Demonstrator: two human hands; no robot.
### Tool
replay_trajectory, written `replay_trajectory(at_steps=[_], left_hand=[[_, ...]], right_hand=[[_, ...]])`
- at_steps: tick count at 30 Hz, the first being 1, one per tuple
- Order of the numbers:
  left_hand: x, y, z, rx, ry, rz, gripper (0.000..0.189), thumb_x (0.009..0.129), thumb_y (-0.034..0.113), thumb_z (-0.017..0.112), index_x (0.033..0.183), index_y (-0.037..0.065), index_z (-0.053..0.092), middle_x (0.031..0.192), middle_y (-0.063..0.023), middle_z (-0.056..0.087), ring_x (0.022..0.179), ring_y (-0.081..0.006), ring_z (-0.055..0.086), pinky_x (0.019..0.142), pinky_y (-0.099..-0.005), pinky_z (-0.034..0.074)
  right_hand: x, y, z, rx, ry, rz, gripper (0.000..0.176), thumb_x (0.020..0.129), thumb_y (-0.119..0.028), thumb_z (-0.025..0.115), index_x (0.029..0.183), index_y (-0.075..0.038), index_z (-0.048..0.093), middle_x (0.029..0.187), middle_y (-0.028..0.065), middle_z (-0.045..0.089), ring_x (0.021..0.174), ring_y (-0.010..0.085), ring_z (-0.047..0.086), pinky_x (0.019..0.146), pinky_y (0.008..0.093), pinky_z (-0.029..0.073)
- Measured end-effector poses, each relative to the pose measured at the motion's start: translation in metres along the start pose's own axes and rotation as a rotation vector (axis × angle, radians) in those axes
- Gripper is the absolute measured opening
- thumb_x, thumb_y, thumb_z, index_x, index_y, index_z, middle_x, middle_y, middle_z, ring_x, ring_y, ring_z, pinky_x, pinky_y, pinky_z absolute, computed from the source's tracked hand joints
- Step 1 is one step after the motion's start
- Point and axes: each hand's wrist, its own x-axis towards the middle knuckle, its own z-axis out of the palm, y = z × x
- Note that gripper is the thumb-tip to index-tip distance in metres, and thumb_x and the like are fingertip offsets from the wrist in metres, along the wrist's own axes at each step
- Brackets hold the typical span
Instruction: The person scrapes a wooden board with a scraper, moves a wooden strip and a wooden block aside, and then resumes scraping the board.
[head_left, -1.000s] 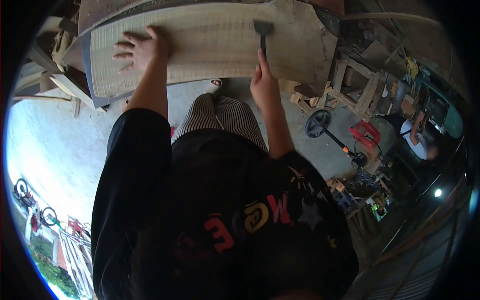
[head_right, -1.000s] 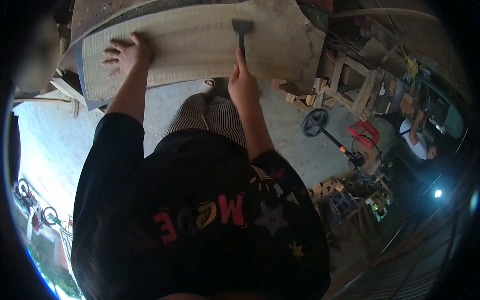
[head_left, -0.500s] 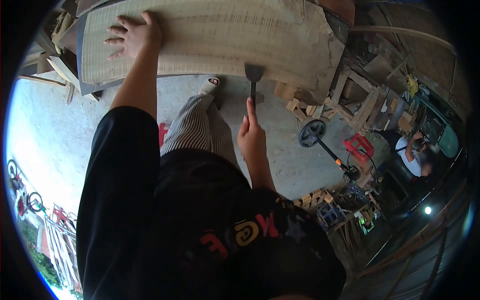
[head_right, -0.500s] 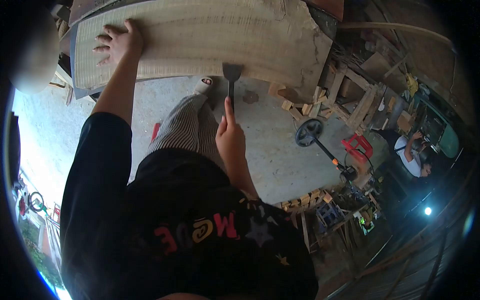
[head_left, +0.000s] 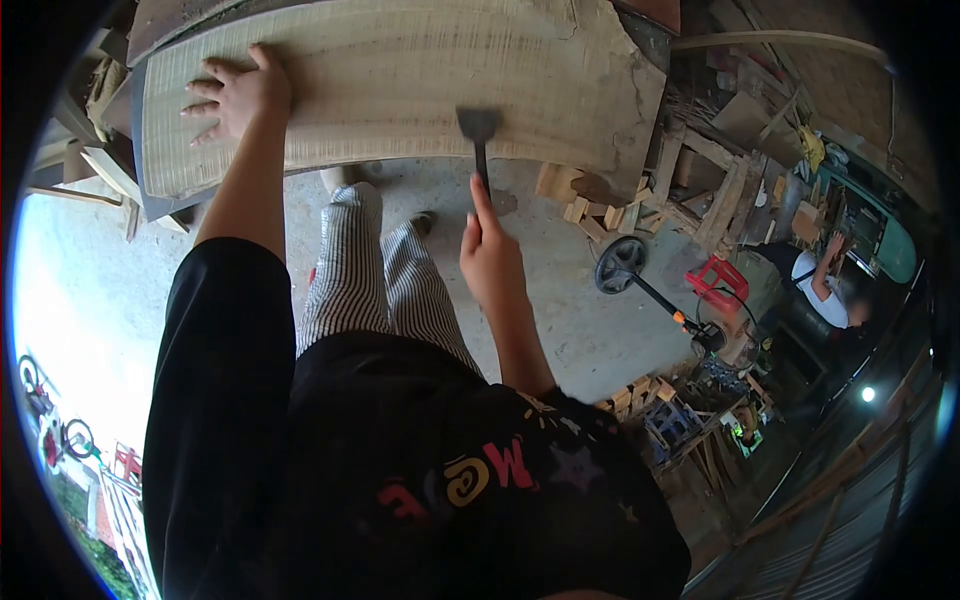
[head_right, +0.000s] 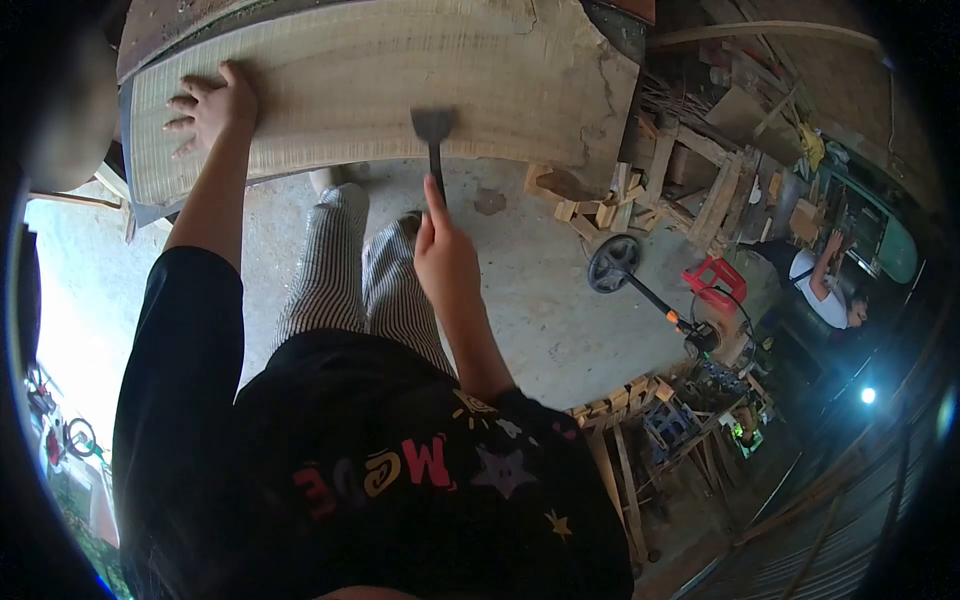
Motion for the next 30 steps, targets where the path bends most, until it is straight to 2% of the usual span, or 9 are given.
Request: replay_trajectory(at_steps=[3,6,12,16,18,21,24,26,30], left_hand=[[0.000,0.000,0.000,0.006,0.005,0.002,0.080,0.087,0.065,0.029,0.151,0.018,0.014,0.157,-0.0151,0.008,0.142,-0.0441,0.004,0.104,-0.0722,0.004],[-0.001,0.003,-0.004,0.006,-0.017,-0.014,0.080,0.087,0.064,0.029,0.151,0.018,0.015,0.157,-0.0152,0.009,0.142,-0.0442,0.004,0.105,-0.0717,0.004],[-0.003,0.003,-0.005,0.022,-0.009,-0.014,0.080,0.087,0.064,0.029,0.151,0.018,0.015,0.157,-0.0152,0.009,0.142,-0.0442,0.004,0.105,-0.0717,0.004],[-0.004,0.003,-0.004,0.023,-0.019,-0.016,0.080,0.087,0.064,0.029,0.151,0.018,0.014,0.157,-0.0149,0.008,0.142,-0.0439,0.004,0.105,-0.0718,0.003],[-0.005,0.006,-0.011,-0.001,-0.063,-0.030,0.081,0.087,0.065,0.029,0.151,0.019,0.013,0.157,-0.0149,0.008,0.142,-0.0435,0.003,0.105,-0.0720,0.003],[-0.005,0.009,-0.013,0.032,-0.086,-0.043,0.079,0.088,0.064,0.028,0.151,0.019,0.013,0.157,-0.0147,0.006,0.142,-0.0435,0.003,0.105,-0.0715,0.003],[-0.004,0.007,-0.008,0.079,-0.067,-0.057,0.078,0.089,0.064,0.027,0.151,0.020,0.012,0.157,-0.0143,0.006,0.142,-0.0436,0.002,0.105,-0.0708,0.004],[-0.005,0.007,-0.010,0.077,-0.073,-0.047,0.078,0.089,0.064,0.026,0.151,0.020,0.011,0.157,-0.0144,0.005,0.142,-0.0436,0.002,0.105,-0.0708,0.004],[-0.006,0.006,-0.007,0.083,-0.072,-0.037,0.079,0.089,0.064,0.026,0.152,0.020,0.009,0.157,-0.0144,0.005,0.143,-0.0434,0.000,0.105,-0.0709,0.004]], right_hand=[[0.052,-0.015,-0.004,-0.037,-0.017,0.059,0.055,0.093,-0.011,0.050,0.144,-0.023,0.034,0.068,0.0194,0.062,0.063,0.0365,0.064,0.054,0.0451,0.049],[0.057,-0.027,-0.009,-0.025,-0.023,0.090,0.053,0.094,-0.013,0.048,0.144,-0.023,0.034,0.068,0.0202,0.062,0.063,0.0366,0.064,0.055,0.0456,0.050],[0.010,0.000,0.017,0.035,0.092,-0.028,0.050,0.094,-0.014,0.047,0.143,-0.022,0.036,0.070,0.0212,0.062,0.062,0.0389,0.062,0.054,0.0472,0.047],[0.091,-0.029,-0.002,0.032,0.067,0.076,0.052,0.093,-0.012,0.049,0.143,-0.022,0.036,0.070,0.0222,0.061,0.064,0.0403,0.061,0.055,0.0477,0.046],[0.108,-0.033,-0.007,0.004,0.067,0.041,0.051,0.095,-0.013,0.047,0.143,-0.023,0.035,0.078,0.0255,0.061,0.070,0.0414,0.061,0.059,0.0453,0.047],[0.062,-0.025,-0.007,0.014,-0.009,0.082,0.050,0.095,-0.014,0.047,0.143,-0.023,0.036,0.079,0.0248,0.061,0.069,0.0421,0.060,0.060,0.0442,0.047],[0.010,-0.013,0.004,-0.009,-0.023,0.047,0.050,0.095,-0.013,0.047,0.143,-0.021,0.036,0.092,0.0247,0.064,0.075,0.0417,0.062,0.062,0.0424,0.049],[-0.013,-0.016,0.005,0.051,-0.047,0.044,0.050,0.095,-0.012,0.046,0.144,-0.018,0.036,0.112,0.0246,0.061,0.085,0.0409,0.063,0.066,0.0390,0.051],[-0.033,-0.016,0.002,0.097,-0.153,0.170,0.050,0.095,-0.010,0.046,0.144,-0.017,0.036,0.111,0.0247,0.061,0.086,0.0403,0.063,0.067,0.0374,0.051]])
